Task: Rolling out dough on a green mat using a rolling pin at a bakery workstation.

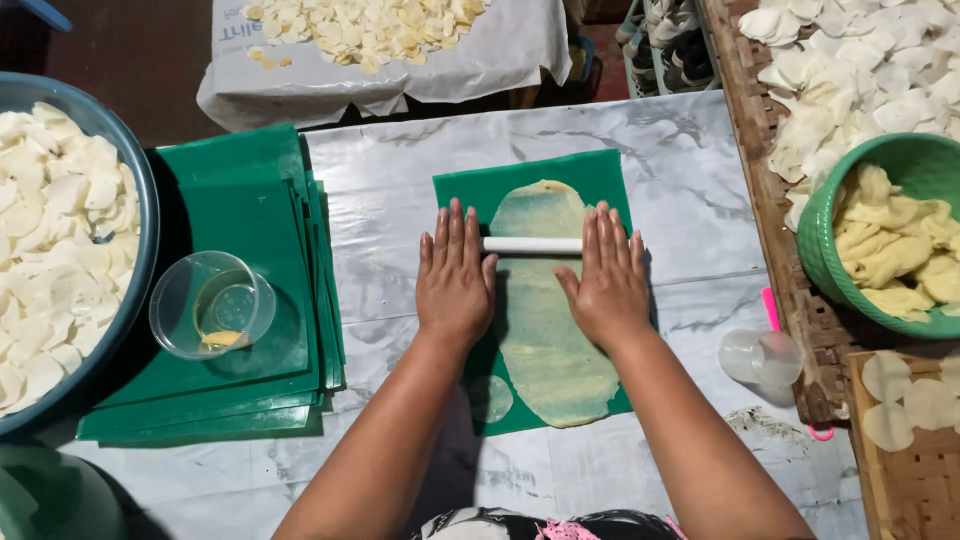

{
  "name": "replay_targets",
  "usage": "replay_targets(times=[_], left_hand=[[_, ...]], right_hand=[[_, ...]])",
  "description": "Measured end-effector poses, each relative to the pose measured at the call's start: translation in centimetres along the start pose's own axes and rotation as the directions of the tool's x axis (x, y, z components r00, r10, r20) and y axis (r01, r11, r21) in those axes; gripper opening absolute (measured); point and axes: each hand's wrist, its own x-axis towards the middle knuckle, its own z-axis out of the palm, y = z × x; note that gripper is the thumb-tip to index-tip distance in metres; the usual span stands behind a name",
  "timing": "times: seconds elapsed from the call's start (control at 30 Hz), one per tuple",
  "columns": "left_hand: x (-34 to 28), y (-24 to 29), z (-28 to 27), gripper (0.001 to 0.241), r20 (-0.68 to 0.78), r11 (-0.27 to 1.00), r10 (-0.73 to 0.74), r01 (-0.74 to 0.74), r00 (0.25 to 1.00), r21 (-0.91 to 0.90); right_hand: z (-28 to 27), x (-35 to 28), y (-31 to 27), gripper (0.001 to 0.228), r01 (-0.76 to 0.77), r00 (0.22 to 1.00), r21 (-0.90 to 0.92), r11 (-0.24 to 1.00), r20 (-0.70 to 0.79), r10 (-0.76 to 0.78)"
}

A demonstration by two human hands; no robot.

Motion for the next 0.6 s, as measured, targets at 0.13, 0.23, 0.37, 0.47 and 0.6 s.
replay_targets(times=[0.13, 0.23, 0.37, 0.47, 0.6], left_hand=[[4.7, -0.3, -0.4, 0.065, 0.013, 1.000, -0.016, 0.016, 1.000, 0.013], [7.9, -0.6, -0.2, 0.066, 0.054, 0.998, -0.070, 0.070, 0.996, -0.001], [10.6, -1.3, 0.6, 0.064, 0.006, 0.997, -0.079, 0.079, 0.997, 0.001], [10.1, -1.1, 0.3, 0.063, -0.019, 0.998, -0.067, 0.067, 0.998, -0.009], [6.0, -0.5, -0.8, 0.061, 0.004, 0.999, -0.029, 0.029, 1.000, -0.024]], right_hand=[[0.6, 5.6, 1.0, 0.082, 0.031, 0.993, -0.008, 0.999, -0.112, -0.032], [-0.1, 9.4, 1.1, 0.079, -0.085, 0.991, 0.042, 0.996, 0.109, 0.080], [0.1, 12.4, 1.2, 0.083, -0.159, 0.968, 0.016, 0.987, 0.201, 0.153], [-1.2, 11.4, 0.7, 0.082, -0.156, 0.969, 0.032, 0.987, 0.198, 0.146], [-2.1, 7.2, -0.1, 0.079, -0.093, 0.978, 0.035, 0.995, 0.192, 0.085]])
